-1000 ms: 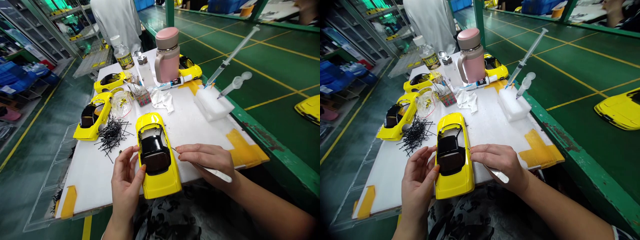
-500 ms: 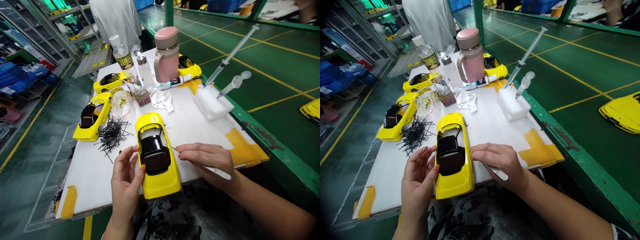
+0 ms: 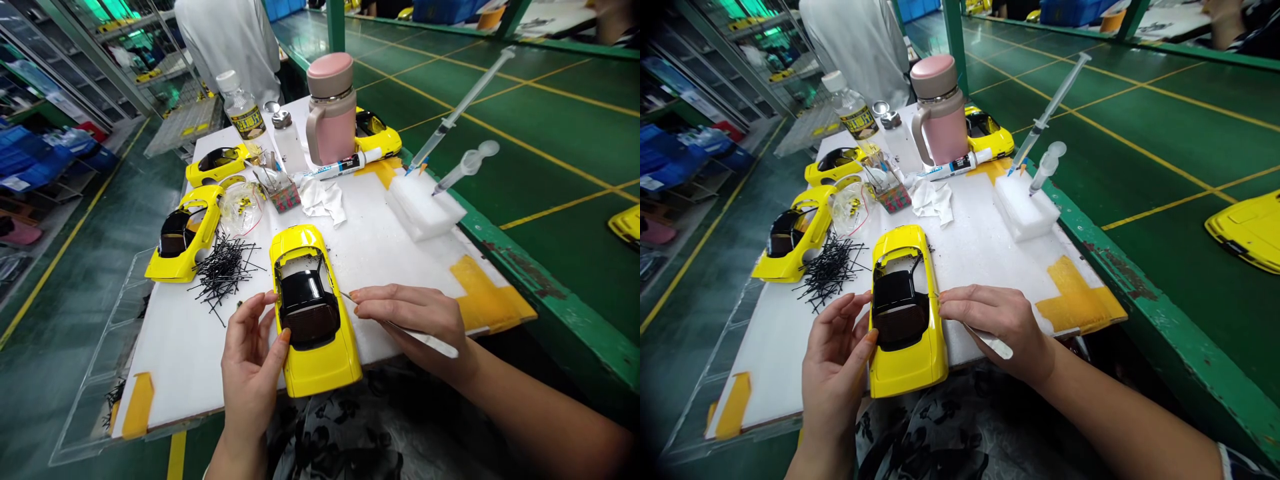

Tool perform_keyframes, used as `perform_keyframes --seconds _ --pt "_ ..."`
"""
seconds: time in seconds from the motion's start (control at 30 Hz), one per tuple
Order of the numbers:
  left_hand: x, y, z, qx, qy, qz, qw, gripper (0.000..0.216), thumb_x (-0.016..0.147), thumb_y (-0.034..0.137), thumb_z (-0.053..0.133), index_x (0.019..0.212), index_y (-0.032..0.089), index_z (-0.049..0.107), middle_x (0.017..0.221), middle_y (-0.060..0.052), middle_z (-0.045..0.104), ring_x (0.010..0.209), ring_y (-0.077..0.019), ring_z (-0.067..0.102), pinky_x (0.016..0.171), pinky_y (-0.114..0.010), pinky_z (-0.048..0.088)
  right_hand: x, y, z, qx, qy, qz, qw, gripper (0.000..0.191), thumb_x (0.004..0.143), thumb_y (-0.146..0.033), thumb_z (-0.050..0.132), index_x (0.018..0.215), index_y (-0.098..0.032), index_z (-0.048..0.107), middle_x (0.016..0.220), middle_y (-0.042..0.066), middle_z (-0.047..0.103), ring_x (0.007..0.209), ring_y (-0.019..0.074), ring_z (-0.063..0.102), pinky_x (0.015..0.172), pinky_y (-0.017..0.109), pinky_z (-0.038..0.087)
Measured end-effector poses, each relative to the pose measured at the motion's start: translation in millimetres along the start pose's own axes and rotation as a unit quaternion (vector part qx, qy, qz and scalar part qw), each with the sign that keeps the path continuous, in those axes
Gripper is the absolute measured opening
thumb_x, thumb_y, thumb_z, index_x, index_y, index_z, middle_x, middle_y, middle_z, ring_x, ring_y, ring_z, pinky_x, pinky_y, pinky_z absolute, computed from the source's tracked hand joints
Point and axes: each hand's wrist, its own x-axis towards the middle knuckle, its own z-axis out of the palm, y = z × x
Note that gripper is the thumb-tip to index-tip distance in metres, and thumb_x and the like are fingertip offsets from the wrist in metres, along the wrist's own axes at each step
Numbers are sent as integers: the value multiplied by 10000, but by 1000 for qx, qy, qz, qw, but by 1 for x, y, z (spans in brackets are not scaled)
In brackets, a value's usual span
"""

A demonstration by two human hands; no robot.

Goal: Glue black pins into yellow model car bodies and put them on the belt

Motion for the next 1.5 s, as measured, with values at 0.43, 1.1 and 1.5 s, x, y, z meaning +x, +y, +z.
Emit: perform_keyframes --seconds 0.43,1.1,1.5 --pt "0 2 1 2 -8 8 1000 485 887 231 802 1339 311 645 1393 -72 657 1346 -197 615 1152 -288 508 -1 1 1 3 -6 -6 1000 311 975 -13 549 1137 -187 750 1115 108 809 1034 181 790 914 248 648" --pt "0 0 0 -2 -18 23 1000 477 909 197 776 1349 320 640 1383 -56 660 1338 -159 613 1125 -226 509 -7 3 1 -1 2 13 1000 383 961 19 556 1209 -224 718 1181 83 795 1076 183 773 923 280 646" --pt "1 0 0 15 -22 17 999 494 891 226 796 1350 308 634 1375 -65 654 1354 -184 595 1152 -271 497 -1 0 3 -15 108 175 978 232 1024 -124 503 1080 -233 701 728 -32 653 606 116 621 637 257 507"
